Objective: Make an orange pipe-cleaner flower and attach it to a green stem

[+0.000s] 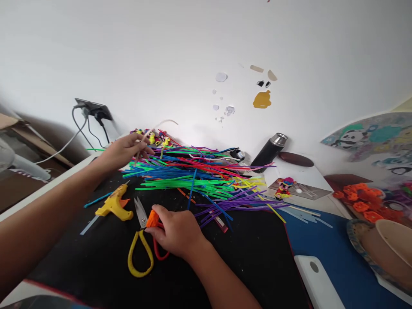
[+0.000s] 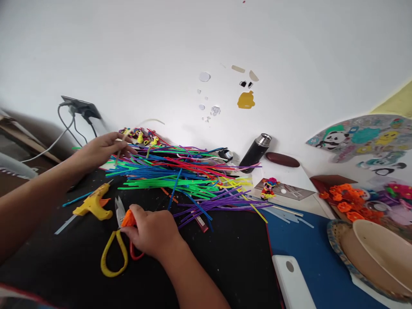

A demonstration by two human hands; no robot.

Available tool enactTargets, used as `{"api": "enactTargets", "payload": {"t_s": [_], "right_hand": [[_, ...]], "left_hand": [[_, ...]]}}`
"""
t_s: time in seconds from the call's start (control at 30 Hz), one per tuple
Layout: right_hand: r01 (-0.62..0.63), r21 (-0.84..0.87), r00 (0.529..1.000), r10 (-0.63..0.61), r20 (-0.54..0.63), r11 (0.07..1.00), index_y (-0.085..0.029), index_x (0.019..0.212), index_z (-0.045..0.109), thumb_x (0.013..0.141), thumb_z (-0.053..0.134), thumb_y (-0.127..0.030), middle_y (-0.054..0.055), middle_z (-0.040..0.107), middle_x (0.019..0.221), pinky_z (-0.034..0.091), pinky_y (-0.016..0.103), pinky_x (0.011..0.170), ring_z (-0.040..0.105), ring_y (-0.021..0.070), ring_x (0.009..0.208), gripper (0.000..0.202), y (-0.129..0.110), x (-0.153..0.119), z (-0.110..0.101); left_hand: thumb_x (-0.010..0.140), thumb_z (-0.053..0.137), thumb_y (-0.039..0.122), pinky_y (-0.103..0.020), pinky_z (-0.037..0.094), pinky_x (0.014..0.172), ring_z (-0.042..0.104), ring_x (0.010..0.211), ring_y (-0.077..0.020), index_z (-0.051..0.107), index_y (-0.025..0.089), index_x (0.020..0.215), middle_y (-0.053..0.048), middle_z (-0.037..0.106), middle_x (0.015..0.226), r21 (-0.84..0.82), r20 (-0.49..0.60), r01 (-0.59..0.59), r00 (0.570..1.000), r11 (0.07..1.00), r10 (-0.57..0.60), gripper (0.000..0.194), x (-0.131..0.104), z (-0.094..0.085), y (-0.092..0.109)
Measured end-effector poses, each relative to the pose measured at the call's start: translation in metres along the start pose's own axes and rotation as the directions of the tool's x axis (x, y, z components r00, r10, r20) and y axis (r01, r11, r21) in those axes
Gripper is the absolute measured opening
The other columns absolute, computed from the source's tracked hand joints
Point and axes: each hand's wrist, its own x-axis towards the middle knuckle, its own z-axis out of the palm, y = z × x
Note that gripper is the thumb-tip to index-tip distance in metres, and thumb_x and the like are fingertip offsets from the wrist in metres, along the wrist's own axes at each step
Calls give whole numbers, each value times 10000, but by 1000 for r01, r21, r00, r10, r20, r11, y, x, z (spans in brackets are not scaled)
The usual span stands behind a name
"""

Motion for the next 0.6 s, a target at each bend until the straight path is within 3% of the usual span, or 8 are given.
{"api": "enactTargets", "payload": {"t_s": [0.1, 0.17, 0.27, 0.33, 0.4, 0.6], "right_hand": [[-21, 7, 1000, 21, 5, 1000, -186, 1502, 588, 1057, 681, -552, 92, 850, 1169, 584, 327, 723, 840, 299, 983, 584, 0, -1, -1], [-47, 9, 999, 47, 7, 999, -196, 1501, 607, 1032, 728, -537, 90, 860, 1098, 578, 327, 725, 843, 307, 964, 592, 0, -2, -2], [-73, 17, 997, 73, -7, 997, -194, 1520, 614, 1024, 747, -514, 83, 865, 994, 563, 321, 722, 846, 304, 915, 605, 1, -3, -2], [-75, 29, 997, 75, -23, 997, -189, 1529, 615, 1025, 751, -496, 72, 861, 943, 549, 309, 711, 845, 288, 874, 605, 2, -3, 0], [-71, 39, 997, 72, -40, 997, -184, 1524, 623, 1022, 756, -484, 68, 858, 924, 534, 301, 695, 841, 277, 846, 600, 4, -4, 2], [-52, 51, 996, 56, -72, 997, -182, 1515, 629, 1017, 760, -473, 51, 844, 877, 497, 283, 660, 819, 246, 774, 591, 8, -5, 9]], "left_hand": [[766, 745, 716, -353, 591, 708, 751, 821, -267, 621, 240, 940, -72, 832, 877, 71, -48, 142, 989, 987, -139, 522, -16, -39, -20], [783, 652, 796, -391, 600, 747, 760, 867, -310, 650, 260, 866, -85, 830, 886, 226, -45, 187, 982, 956, -181, 542, -25, -58, -30], [895, 474, 737, -393, 558, 791, 751, 888, -332, 756, 263, 881, -89, 826, 892, 567, -100, 207, 978, 797, -183, 551, -38, -75, -40], [950, 410, 659, -379, 522, 778, 746, 913, -337, 808, 240, 975, -97, 838, 960, 720, -140, 227, 973, 656, -184, 579, -45, -79, -43], [986, 393, 625, -364, 488, 751, 745, 957, -345, 823, 214, 1054, -115, 844, 1052, 782, -154, 239, 969, 576, -192, 598, -51, -80, -46], [1034, 381, 578, -338, 364, 635, 729, 901, -357, 803, 179, 1026, -169, 831, 1012, 845, -139, 226, 968, 485, -208, 581, -61, -72, -61]]}}
